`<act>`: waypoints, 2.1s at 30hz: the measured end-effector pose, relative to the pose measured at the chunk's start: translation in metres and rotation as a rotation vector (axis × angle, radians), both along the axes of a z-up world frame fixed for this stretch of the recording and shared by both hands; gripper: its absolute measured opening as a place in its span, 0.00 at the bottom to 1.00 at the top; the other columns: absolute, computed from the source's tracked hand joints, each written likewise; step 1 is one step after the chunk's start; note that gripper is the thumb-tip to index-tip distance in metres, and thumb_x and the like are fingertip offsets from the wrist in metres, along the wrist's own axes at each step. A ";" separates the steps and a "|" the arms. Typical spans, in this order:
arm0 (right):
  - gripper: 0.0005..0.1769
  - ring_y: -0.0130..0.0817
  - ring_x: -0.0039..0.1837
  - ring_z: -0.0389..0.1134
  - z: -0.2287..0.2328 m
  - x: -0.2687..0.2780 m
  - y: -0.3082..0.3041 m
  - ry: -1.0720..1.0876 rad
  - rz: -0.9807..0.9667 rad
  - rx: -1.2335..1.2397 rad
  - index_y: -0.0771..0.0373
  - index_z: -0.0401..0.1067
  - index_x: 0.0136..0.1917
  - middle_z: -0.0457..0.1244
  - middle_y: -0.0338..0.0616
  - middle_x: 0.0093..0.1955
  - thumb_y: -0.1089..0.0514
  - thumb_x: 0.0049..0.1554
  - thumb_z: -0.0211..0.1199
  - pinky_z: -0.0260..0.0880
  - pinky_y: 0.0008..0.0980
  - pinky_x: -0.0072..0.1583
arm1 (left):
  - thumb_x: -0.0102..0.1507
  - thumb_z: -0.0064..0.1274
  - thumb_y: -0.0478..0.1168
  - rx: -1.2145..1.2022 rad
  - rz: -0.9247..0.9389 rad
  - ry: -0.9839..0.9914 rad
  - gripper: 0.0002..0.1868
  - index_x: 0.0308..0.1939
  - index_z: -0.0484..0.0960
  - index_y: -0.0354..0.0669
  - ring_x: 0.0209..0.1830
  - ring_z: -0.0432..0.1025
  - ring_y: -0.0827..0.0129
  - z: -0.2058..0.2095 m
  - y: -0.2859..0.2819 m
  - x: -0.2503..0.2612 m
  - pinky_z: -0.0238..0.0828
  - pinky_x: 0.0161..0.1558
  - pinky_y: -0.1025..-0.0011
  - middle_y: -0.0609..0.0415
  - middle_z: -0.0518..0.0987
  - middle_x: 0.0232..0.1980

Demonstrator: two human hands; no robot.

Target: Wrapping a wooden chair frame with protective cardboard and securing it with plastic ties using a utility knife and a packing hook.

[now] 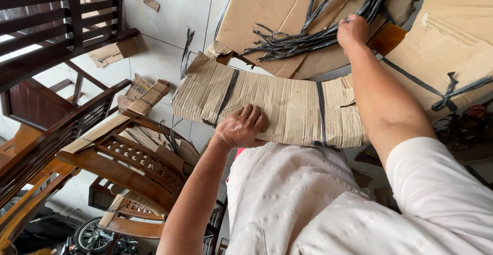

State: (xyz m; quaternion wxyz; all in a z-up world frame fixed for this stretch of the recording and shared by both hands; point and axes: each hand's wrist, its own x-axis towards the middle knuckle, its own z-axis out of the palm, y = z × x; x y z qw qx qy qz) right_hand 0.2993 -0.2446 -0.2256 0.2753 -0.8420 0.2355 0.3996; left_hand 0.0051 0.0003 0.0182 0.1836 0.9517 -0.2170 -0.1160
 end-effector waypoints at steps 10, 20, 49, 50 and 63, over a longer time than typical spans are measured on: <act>0.21 0.36 0.61 0.73 0.143 0.026 0.015 -0.139 -0.745 0.910 0.58 0.82 0.53 0.73 0.43 0.54 0.46 0.50 0.71 0.72 0.37 0.68 | 0.60 0.50 0.76 -0.017 -0.027 -0.002 0.45 0.48 0.81 0.31 0.47 0.77 0.44 0.000 -0.002 -0.001 0.78 0.47 0.57 0.35 0.81 0.51; 0.01 0.32 0.48 0.71 0.285 -0.013 -0.024 -0.118 -0.758 1.631 0.56 0.79 0.48 0.70 0.41 0.48 0.61 0.62 0.70 0.73 0.34 0.52 | 0.62 0.45 0.75 -0.054 0.002 0.032 0.37 0.47 0.79 0.43 0.42 0.74 0.50 -0.007 -0.005 -0.007 0.73 0.41 0.56 0.45 0.79 0.46; 0.10 0.16 0.31 0.52 0.363 -0.219 0.021 -0.429 -0.783 1.187 0.55 0.70 0.60 0.60 0.38 0.45 0.63 0.65 0.55 0.46 0.13 0.32 | 0.68 0.48 0.49 -0.403 -0.075 -0.104 0.11 0.44 0.83 0.50 0.34 0.77 0.59 0.013 0.019 -0.008 0.74 0.28 0.60 0.54 0.83 0.37; 0.11 0.16 0.31 0.51 0.363 -0.219 0.022 -0.434 -0.773 1.178 0.55 0.70 0.60 0.60 0.38 0.46 0.63 0.65 0.54 0.45 0.13 0.32 | 0.67 0.48 0.49 -0.410 -0.070 -0.085 0.11 0.43 0.83 0.50 0.35 0.77 0.58 0.011 0.018 -0.009 0.74 0.30 0.59 0.54 0.82 0.38; 0.11 0.16 0.32 0.52 0.359 -0.234 0.030 -0.434 -0.765 1.183 0.54 0.70 0.61 0.61 0.36 0.46 0.62 0.66 0.55 0.45 0.13 0.32 | 0.65 0.50 0.45 -0.414 -0.027 -0.128 0.12 0.31 0.76 0.43 0.27 0.73 0.55 0.008 0.014 -0.005 0.71 0.27 0.58 0.50 0.79 0.29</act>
